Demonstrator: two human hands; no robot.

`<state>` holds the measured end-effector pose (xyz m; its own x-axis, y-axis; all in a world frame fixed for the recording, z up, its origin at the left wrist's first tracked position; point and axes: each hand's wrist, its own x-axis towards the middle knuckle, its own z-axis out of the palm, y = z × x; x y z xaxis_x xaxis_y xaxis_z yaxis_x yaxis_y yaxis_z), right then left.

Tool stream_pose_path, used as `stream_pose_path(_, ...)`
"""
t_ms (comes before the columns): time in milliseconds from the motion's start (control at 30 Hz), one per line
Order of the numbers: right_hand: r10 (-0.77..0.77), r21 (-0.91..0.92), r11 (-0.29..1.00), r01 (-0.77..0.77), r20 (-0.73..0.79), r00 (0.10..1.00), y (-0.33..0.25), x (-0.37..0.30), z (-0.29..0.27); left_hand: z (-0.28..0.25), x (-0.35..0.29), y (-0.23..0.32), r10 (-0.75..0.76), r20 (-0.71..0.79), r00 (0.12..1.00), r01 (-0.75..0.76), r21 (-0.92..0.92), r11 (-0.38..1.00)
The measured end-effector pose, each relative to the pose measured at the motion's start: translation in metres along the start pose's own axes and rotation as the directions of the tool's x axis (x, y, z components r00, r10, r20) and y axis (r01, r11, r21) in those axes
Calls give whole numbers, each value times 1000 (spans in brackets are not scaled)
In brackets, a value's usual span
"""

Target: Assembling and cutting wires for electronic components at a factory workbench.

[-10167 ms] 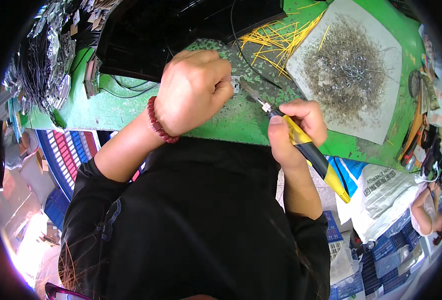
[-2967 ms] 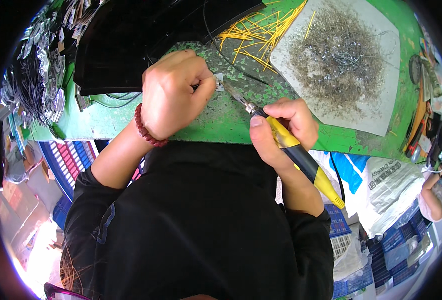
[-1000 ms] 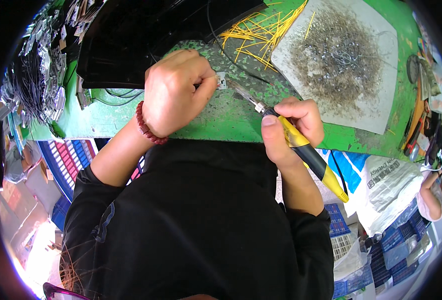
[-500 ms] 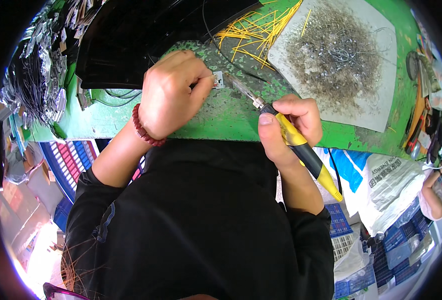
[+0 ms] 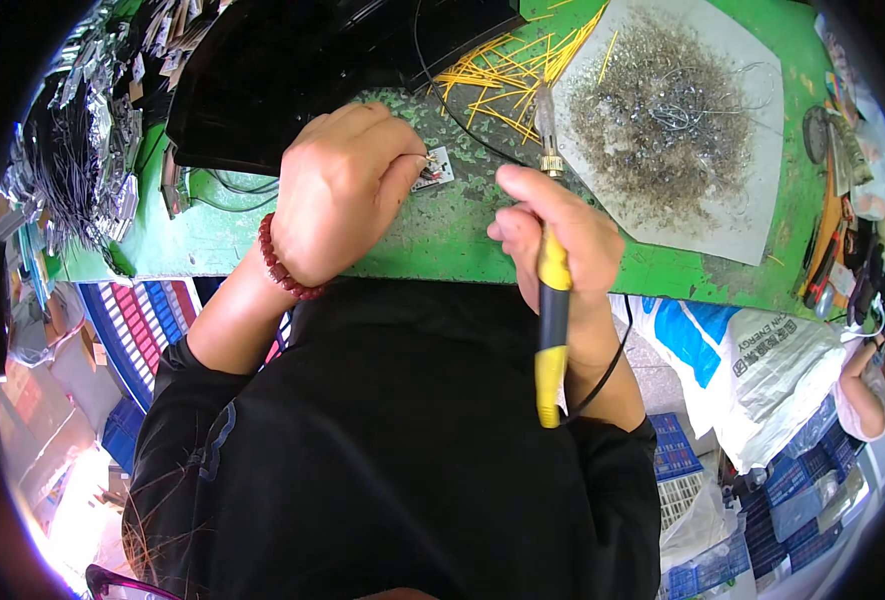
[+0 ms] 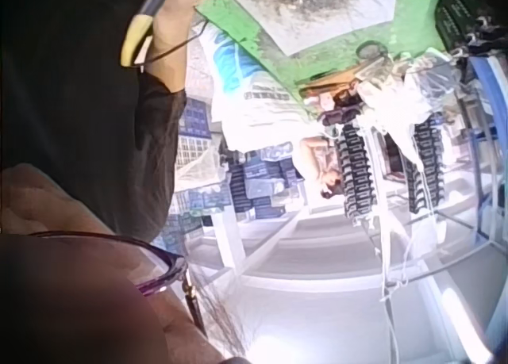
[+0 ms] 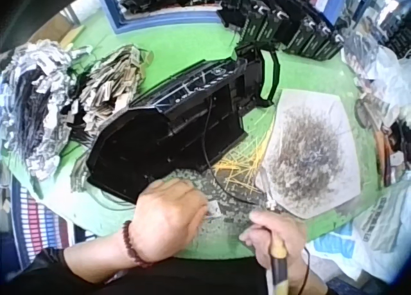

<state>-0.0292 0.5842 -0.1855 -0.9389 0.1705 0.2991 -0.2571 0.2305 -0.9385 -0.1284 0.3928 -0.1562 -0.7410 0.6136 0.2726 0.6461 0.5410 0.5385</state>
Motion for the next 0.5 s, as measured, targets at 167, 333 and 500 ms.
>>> stream_pose_path(167,-89,-134,986,95,50,995,-14,21,22,-9,-2,3,-39,-98,994,27,-114,993)
stream_pose_path(333,-71,-60,996,66,-68,995,-3,23,37,-10,-8,0,-7,-123,992,-12,-154,988)
stream_pose_path(500,-130,-244,963,113,-58,990,5,35,33,-8,-18,-2,-29,-52,998,21,-143,989)
